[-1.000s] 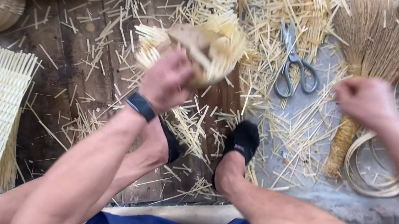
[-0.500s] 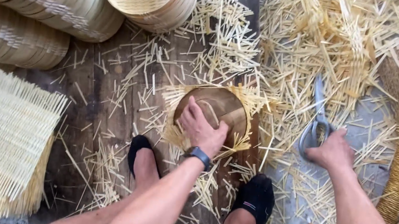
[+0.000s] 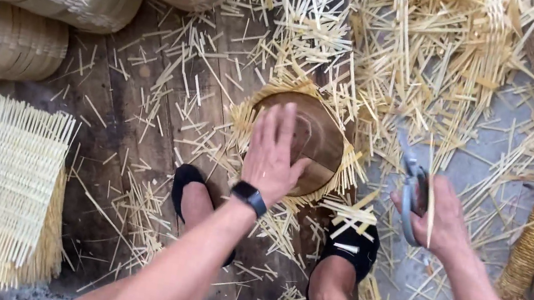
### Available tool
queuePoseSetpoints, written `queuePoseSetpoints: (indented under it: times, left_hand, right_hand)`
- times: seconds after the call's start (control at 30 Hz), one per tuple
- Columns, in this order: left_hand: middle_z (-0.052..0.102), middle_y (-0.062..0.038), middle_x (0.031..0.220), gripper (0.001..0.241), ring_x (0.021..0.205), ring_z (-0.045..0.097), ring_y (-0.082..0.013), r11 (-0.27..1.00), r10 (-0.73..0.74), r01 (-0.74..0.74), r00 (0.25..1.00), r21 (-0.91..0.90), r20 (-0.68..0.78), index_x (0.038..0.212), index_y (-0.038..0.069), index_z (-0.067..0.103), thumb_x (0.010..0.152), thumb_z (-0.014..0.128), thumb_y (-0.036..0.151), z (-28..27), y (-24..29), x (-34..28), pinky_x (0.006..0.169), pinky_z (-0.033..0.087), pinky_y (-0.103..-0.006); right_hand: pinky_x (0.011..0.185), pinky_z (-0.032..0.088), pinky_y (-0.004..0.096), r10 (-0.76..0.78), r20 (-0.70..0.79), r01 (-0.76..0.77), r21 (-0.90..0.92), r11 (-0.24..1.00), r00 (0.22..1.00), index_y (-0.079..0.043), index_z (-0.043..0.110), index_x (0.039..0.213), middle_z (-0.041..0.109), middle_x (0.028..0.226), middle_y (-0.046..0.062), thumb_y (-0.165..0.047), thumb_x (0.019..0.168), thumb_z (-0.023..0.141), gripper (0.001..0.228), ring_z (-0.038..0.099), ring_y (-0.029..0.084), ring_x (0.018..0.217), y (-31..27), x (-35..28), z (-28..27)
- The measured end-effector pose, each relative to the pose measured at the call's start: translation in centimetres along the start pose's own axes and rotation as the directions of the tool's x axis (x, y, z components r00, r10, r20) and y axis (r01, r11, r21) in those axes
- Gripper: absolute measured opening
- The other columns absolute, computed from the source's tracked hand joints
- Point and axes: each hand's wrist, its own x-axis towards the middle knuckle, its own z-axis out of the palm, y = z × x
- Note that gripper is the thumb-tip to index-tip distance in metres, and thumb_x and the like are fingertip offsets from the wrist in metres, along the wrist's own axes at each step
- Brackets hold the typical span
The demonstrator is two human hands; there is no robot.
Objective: The person sits on the floor and trims excess bamboo sticks from the edges of woven bamboo trays using scissors, holding each tray over a round wooden form. They rotate the trays, press a bamboo rim ring into place, and stack finished trays with a pile of completed ones nearby.
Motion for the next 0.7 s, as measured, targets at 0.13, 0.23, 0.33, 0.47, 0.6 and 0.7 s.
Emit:
queuePoseSetpoints:
  times: [0.13,0.23,0.33,0.47,0.6,0.7]
  left_hand:
    - [0.042,-0.031,0.141,0.111,0.128,0.045,-0.0499,0.976,-0.216,0.216,0.975,-0.005,-0.044,0.161,0.010,0.008,0.079,0.081,0.026,2.0,2.0,-2.2,0.112,0.036,-0.0577]
    - [0.049,-0.026,0.139,0.106,0.128,0.049,-0.0447,0.972,-0.236,0.236,0.971,-0.016,-0.037,0.165,0.013,0.010,0.084,0.079,0.022,2.1,2.9,-1.2,0.113,0.039,-0.0531]
    - [0.050,-0.026,0.137,0.107,0.125,0.049,-0.0445,0.979,-0.203,0.203,0.979,0.000,0.020,0.163,0.013,0.012,0.081,0.080,0.020,1.5,2.9,-1.2,0.110,0.039,-0.0529]
    - [0.052,-0.024,0.137,0.110,0.126,0.051,-0.0431,0.989,-0.148,0.148,0.989,-0.025,0.021,0.163,0.014,0.012,0.077,0.081,0.016,1.4,2.5,-1.2,0.111,0.039,-0.0526]
    - [0.051,-0.024,0.138,0.111,0.128,0.050,-0.0432,0.996,-0.078,0.079,0.997,-0.047,0.012,0.163,0.017,0.013,0.075,0.082,0.013,1.4,2.1,-1.1,0.112,0.040,-0.0520]
    - [0.050,-0.025,0.139,0.112,0.129,0.048,-0.0437,0.998,-0.050,0.053,0.995,-0.039,0.090,0.162,0.020,0.016,0.073,0.083,0.011,1.0,1.4,-0.7,0.113,0.039,-0.0514]
  right_hand:
    - [0.082,0.055,0.046,-0.335,-0.008,0.306,-0.388,0.869,0.942,0.002,0.060,0.115,0.064,0.104,0.022,-0.043,0.078,0.080,0.061,0.063,0.032,0.096,-3.2,0.6,-0.6]
    - [0.079,0.058,0.044,-0.446,0.019,0.372,-0.582,0.723,0.895,0.005,0.061,0.108,0.064,0.102,0.023,-0.051,0.081,0.077,0.065,0.064,0.032,0.094,-3.7,4.3,0.3]
    - [0.067,0.059,0.039,-0.431,0.089,0.352,-0.733,0.582,0.898,0.005,0.062,0.107,0.065,0.098,0.020,-0.047,0.090,0.071,0.056,0.066,0.028,0.086,-1.6,6.9,1.6]
    - [0.059,0.057,0.034,-0.419,0.148,0.364,-0.785,0.501,0.896,-0.001,0.065,0.100,0.064,0.088,0.012,-0.042,0.102,0.064,0.041,0.065,0.023,0.076,-0.7,8.2,0.3]
    - [0.058,0.056,0.032,-0.650,-0.044,0.314,-0.850,0.424,0.759,-0.005,0.066,0.089,0.062,0.082,0.009,-0.063,0.082,0.066,0.058,0.065,0.019,0.074,-4.1,7.7,1.4]
    - [0.058,0.057,0.032,-0.551,0.034,0.293,-0.873,0.390,0.834,-0.008,0.064,0.085,0.059,0.075,0.005,-0.055,0.091,0.055,0.049,0.064,0.017,0.069,-3.9,7.7,0.6]
